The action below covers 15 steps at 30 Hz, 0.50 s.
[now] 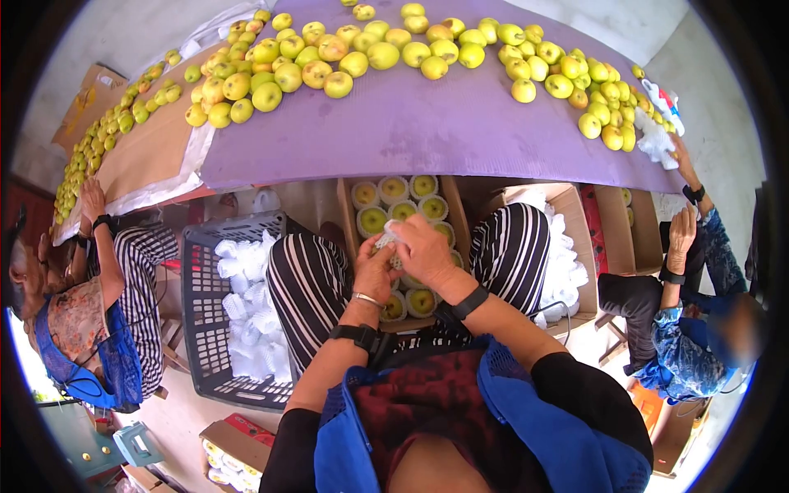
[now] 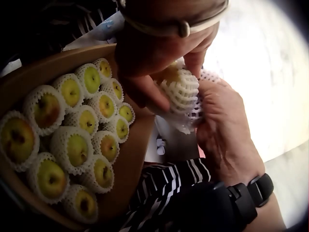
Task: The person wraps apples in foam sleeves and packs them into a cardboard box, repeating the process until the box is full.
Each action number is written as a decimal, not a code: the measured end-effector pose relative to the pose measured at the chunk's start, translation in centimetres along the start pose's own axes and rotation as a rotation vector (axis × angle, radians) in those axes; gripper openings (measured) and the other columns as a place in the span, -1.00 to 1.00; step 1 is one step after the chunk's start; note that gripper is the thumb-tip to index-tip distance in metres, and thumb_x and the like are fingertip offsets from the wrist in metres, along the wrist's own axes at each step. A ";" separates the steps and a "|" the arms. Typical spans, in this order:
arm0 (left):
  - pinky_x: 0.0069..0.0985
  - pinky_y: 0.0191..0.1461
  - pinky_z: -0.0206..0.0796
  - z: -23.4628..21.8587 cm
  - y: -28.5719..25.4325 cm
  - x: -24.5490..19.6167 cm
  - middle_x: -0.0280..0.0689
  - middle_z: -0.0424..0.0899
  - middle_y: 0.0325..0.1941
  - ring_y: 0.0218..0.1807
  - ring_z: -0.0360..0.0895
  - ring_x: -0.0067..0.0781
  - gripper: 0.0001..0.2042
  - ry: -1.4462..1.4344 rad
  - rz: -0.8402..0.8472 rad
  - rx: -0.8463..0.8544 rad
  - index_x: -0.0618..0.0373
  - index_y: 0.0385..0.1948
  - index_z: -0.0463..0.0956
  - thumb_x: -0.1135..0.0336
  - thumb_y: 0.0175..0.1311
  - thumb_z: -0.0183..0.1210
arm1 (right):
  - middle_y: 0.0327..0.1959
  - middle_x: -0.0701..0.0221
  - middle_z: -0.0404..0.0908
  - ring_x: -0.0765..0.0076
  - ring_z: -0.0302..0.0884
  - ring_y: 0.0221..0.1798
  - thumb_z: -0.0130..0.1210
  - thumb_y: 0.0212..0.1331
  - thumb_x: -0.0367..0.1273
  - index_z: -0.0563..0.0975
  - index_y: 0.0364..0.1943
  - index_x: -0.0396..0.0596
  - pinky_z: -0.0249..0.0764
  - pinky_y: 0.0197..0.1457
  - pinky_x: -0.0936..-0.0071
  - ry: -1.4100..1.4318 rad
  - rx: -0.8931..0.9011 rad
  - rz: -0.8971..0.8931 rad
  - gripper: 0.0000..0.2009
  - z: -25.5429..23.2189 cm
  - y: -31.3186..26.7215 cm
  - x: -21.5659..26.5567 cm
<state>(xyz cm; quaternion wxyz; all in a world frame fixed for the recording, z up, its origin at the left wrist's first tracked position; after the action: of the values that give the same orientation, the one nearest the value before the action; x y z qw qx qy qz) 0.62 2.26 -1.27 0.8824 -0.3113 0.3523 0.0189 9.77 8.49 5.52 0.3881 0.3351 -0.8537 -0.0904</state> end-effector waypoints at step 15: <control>-0.31 0.12 0.12 -0.2 0.6 -0.9 -0.19 0.39 -0.08 -0.01 0.33 -0.24 -0.62 -0.385 0.153 0.230 0.18 -0.03 0.22 0.28 0.10 -0.01 | -0.38 0.26 0.36 0.17 0.35 -0.32 0.04 -0.18 -0.47 0.46 -0.40 -0.14 0.32 -0.31 0.38 0.068 0.024 -0.412 -0.83 -0.2 -0.8 2.7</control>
<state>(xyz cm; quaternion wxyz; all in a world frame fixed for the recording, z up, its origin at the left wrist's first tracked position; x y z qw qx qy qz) -0.30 2.83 -1.18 0.9590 -0.1718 0.1998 0.1046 9.03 6.19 6.99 0.3860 0.5100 -0.7547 -0.1462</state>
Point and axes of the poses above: each hand's wrist, its own y-axis towards the middle knuckle, its own z-axis out of the palm, x = y × z, the point moved 3 cm from there along y, towards the middle knuckle
